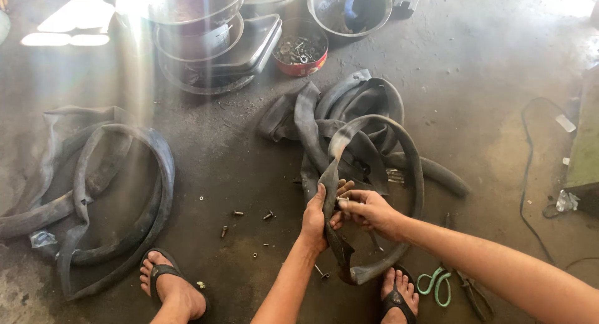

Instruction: The recorder is cutting motorcycle inner tubes and removing the valves using tools.

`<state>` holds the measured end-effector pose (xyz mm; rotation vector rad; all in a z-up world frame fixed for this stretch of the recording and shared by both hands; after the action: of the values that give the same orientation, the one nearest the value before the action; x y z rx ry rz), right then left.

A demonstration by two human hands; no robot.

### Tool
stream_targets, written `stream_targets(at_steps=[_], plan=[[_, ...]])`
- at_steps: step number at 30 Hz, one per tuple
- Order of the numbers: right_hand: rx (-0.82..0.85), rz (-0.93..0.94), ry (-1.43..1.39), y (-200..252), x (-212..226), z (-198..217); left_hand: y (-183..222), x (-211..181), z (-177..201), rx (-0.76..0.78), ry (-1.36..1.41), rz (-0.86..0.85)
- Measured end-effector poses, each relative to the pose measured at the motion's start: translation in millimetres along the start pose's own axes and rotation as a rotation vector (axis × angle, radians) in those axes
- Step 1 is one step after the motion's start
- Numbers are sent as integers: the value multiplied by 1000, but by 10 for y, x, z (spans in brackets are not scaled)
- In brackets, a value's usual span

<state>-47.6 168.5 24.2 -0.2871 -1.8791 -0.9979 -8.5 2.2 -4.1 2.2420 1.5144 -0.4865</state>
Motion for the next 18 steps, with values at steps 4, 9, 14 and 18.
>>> stream_targets(at_steps=[4,9,14,18], plan=[[-25,10,-145,-21,-18,17,9,-11,-33,9,-14,10],[37,28,-30,60,53,-72,-8,-14,-9,20,-37,15],[7,17,-240,-44,-124,16,4,-66,-46,11,-28,5],[84,51,-237,45,65,-84,19,-93,-61,3,-44,-11]])
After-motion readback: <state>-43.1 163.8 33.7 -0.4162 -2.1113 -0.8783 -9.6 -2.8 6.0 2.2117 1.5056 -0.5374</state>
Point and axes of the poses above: each hand's wrist, its own y-axis away from the middle knuckle, its own z-axis out of the back of the hand, x = y × z, the point moved 1 cm from there along -y, towards the middle knuckle, and after that the axes turned 9 degrees about x, right-handed, at the moved point
